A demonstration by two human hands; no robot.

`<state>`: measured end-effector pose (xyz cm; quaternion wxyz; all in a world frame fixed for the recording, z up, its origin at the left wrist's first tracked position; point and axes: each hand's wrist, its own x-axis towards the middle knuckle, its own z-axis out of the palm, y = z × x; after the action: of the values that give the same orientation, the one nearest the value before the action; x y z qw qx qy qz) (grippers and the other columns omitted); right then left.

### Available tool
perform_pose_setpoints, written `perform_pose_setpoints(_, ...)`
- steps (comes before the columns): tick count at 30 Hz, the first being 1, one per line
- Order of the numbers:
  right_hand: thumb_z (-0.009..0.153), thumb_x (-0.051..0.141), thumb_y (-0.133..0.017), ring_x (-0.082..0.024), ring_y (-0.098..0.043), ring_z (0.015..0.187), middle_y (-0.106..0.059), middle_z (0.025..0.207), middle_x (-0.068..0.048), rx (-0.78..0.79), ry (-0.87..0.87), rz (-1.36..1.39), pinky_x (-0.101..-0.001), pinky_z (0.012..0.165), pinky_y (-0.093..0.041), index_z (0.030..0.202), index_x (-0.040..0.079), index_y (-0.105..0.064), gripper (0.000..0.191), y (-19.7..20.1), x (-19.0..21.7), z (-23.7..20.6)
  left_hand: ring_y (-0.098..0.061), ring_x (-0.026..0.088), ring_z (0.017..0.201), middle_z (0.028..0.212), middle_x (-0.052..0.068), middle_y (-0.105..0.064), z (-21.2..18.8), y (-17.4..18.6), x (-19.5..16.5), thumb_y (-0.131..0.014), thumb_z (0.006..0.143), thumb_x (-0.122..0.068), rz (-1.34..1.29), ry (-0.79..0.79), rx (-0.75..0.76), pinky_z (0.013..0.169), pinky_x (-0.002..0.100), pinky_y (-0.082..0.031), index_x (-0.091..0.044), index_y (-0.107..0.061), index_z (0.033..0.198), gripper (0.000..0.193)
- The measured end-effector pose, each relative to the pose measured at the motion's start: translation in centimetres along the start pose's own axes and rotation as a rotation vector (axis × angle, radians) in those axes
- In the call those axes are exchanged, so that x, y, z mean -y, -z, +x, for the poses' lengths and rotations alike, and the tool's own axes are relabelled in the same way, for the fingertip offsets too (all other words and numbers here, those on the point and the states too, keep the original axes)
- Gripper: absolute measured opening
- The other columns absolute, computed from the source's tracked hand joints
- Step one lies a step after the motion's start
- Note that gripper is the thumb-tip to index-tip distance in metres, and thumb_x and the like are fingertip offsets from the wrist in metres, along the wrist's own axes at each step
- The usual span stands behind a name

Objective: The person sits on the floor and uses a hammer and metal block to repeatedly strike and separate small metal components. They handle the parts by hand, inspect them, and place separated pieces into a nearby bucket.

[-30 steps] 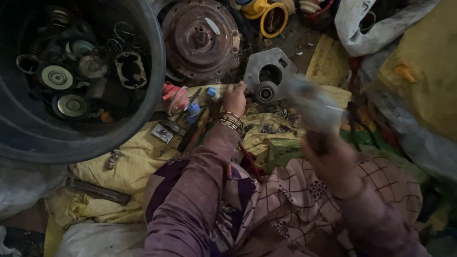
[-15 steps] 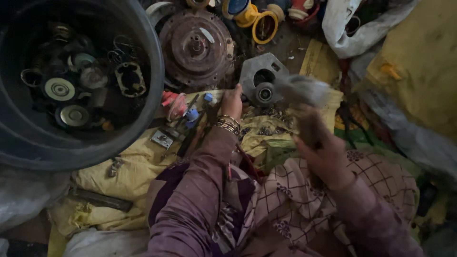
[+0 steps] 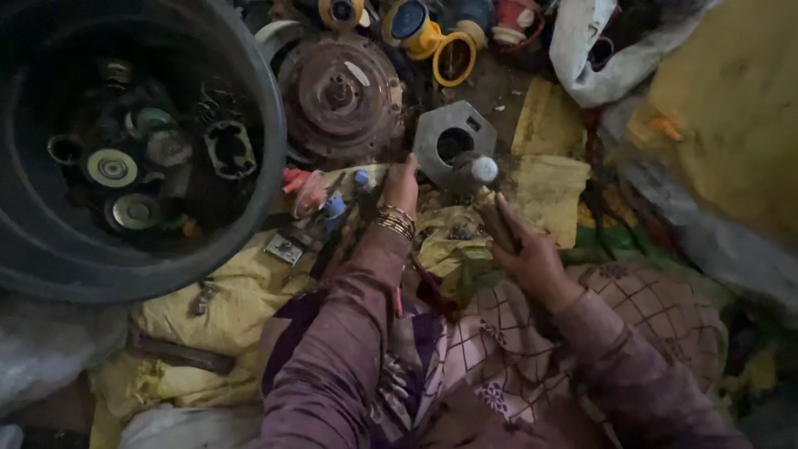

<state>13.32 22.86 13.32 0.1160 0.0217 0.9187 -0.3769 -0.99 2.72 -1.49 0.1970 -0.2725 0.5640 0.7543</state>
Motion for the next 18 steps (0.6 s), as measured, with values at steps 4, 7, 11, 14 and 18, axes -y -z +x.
perform_pose_setpoints(4, 0.088, 0.013, -0.079, -0.016, -0.071, 0.092, -0.076, 0.112, -0.016, -0.154, 0.142, -0.025, -0.0324, 0.077, -0.058, 0.159, 0.015, -0.043, 0.079, 1.4, 2.6, -2.0, -0.066, 0.031, 0.092, 0.109, 0.019, -0.070, 0.3, 0.1, 0.4, -0.053, 0.108, -0.053, 0.199, -0.151, 0.017, 0.081, 0.045, -0.050, 0.009, -0.065, 0.122, 0.065)
perform_pose_setpoints(7, 0.090, 0.010, -0.082, -0.013, -0.070, 0.083, -0.073, 0.110, -0.019, -0.391, 0.444, -0.096, -0.0297, 0.069, -0.058, 0.155, 0.006, -0.047, 0.074, 3.8, 4.6, -3.4, -0.066, 0.024, 0.078, 0.103, 0.011, -0.066, -0.1, 0.0, 0.4, -0.055, 0.099, -0.050, -0.074, 0.043, 0.058, 0.064, 0.042, -0.050, 0.001, -0.061, 0.125, 0.058)
perform_pose_setpoints(11, 0.086, 0.002, -0.080, -0.015, -0.060, 0.066, -0.066, 0.097, -0.016, -0.595, 0.663, -0.067, -0.0288, 0.055, -0.048, 0.148, 0.005, -0.049, 0.070, 6.0, 5.8, -4.5, -0.065, 0.018, 0.068, 0.092, 0.005, -0.066, -0.6, 0.0, 0.0, -0.059, 0.097, -0.048, -0.119, 0.033, 0.061, 0.055, 0.037, -0.050, -0.002, -0.062, 0.114, 0.050)
perform_pose_setpoints(14, 0.097, -0.002, -0.078, -0.011, -0.057, 0.063, -0.066, 0.091, -0.008, -0.606, 0.514, 0.127, -0.0270, 0.057, -0.049, 0.156, 0.001, -0.046, 0.067, 6.8, 5.9, -6.2, -0.063, 0.019, 0.062, 0.084, 0.007, -0.063, -0.6, -0.2, 0.3, -0.061, 0.097, -0.047, -0.106, 0.016, 0.046, 0.051, 0.037, -0.045, 0.002, -0.064, 0.107, 0.049)
perform_pose_setpoints(18, 0.108, 0.000, -0.070, -0.012, -0.070, 0.085, -0.067, 0.116, -0.008, -0.596, 0.578, 0.301, -0.0275, 0.072, -0.061, 0.156, 0.005, -0.039, 0.057, 7.7, 5.0, -7.9, -0.055, 0.015, 0.064, 0.088, 0.006, -0.064, -0.3, -0.1, 1.2, -0.064, 0.098, -0.047, -0.115, -0.078, 0.008, 0.056, 0.034, -0.045, -0.001, -0.067, 0.106, 0.047)
